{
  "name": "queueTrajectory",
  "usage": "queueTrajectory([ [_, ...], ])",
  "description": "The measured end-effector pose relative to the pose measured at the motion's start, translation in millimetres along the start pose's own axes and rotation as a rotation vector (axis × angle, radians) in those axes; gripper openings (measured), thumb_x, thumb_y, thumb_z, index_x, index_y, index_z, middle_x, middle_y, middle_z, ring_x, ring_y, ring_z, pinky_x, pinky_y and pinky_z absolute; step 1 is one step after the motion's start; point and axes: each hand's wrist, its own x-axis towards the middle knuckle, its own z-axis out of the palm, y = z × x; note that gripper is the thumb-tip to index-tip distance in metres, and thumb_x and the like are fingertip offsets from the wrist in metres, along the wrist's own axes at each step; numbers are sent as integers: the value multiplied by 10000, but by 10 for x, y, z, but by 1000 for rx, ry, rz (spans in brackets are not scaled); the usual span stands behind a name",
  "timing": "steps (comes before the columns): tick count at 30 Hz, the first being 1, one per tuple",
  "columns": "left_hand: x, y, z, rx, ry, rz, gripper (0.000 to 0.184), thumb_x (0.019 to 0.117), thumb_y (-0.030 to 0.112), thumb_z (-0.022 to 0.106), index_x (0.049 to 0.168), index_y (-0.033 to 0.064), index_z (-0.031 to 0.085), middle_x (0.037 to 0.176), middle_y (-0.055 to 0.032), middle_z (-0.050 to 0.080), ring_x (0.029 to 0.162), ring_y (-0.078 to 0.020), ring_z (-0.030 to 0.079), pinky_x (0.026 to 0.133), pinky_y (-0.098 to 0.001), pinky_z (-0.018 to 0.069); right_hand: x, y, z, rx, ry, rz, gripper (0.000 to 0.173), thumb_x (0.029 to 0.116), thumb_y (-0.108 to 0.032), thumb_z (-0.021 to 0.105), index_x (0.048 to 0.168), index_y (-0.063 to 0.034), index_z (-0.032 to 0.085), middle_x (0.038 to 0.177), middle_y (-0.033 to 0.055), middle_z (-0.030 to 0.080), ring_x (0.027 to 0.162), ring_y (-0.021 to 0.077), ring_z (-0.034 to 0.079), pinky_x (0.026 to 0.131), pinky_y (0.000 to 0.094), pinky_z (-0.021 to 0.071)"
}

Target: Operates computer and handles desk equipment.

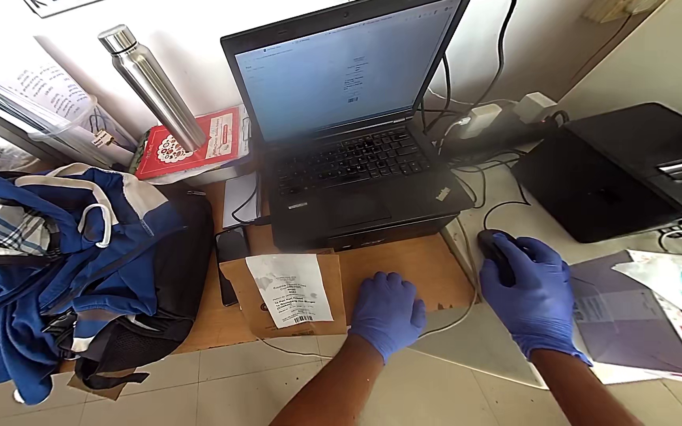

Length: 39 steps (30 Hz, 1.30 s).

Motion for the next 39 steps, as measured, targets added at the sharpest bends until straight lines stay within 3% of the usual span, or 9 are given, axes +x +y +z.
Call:
queueTrajectory([
  [20,14,37,-63,57,-54,-21,476,1035,438,374,1132,95,691,1200,-116,663,1188,-297,606,926,-465,518,25,-24,-6,-6,9,6,453,886,-235,590,1300,-83,693,1361,281,565,1227,494,557,990,672,439],
  [39,9,56,-48,74,-59,-42,472,1030,446,375,1121,102,684,1174,-115,663,1164,-302,613,915,-469,521,20,60,49,-13,-5,27,527,875,-310,588,1363,-123,655,1372,269,558,1250,478,548,1004,666,435],
])
